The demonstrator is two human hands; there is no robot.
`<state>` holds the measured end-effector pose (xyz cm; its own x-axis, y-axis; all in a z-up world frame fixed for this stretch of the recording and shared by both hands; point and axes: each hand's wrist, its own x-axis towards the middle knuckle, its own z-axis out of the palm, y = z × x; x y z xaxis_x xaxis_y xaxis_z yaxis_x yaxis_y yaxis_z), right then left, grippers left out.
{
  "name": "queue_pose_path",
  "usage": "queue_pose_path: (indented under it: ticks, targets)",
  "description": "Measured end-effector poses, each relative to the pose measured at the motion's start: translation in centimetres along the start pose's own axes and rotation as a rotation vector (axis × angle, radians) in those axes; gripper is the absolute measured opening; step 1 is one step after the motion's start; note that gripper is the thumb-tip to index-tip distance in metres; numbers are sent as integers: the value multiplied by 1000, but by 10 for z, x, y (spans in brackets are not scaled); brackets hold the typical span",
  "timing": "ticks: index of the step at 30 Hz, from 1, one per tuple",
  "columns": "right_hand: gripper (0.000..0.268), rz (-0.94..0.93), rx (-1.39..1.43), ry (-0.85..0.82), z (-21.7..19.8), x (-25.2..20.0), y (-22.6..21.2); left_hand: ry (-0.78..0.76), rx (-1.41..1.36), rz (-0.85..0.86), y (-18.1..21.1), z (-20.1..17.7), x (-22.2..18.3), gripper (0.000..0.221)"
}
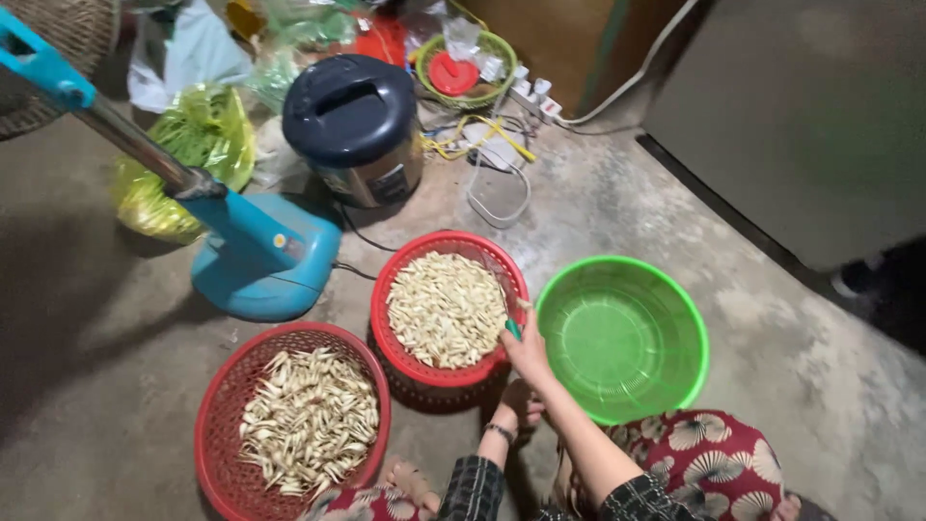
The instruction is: Trimming the ends of small vegetables with a knife and sorting them into baskets
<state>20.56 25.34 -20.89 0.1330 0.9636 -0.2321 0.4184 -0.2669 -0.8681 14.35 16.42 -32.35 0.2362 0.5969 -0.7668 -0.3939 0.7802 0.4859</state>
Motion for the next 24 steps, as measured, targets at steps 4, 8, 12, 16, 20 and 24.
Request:
queue_pose_path:
  ticks: [4,8,12,16,20,24]
  targets:
    - [53,139,275,-127,-51,-49,-40,-312,-118,44,-40,11,56,35]
    - [42,207,369,-153,-83,-83,-13,-355,-130,12,-51,22,49,32]
    - [26,273,496,-96,-96,-104,-13,-197,-19,-70,-24,14,14,31]
    - [49,201,-43,171,-137,-71,58,-22,325,11,-9,3,-12,37]
    - [75,302,-673,634,-202,-31,211,-66,535,23,15,-31,-29,41]
    - [69,715,-543,305,-237,-57,200,-107,898,-75,42,-74,-47,102]
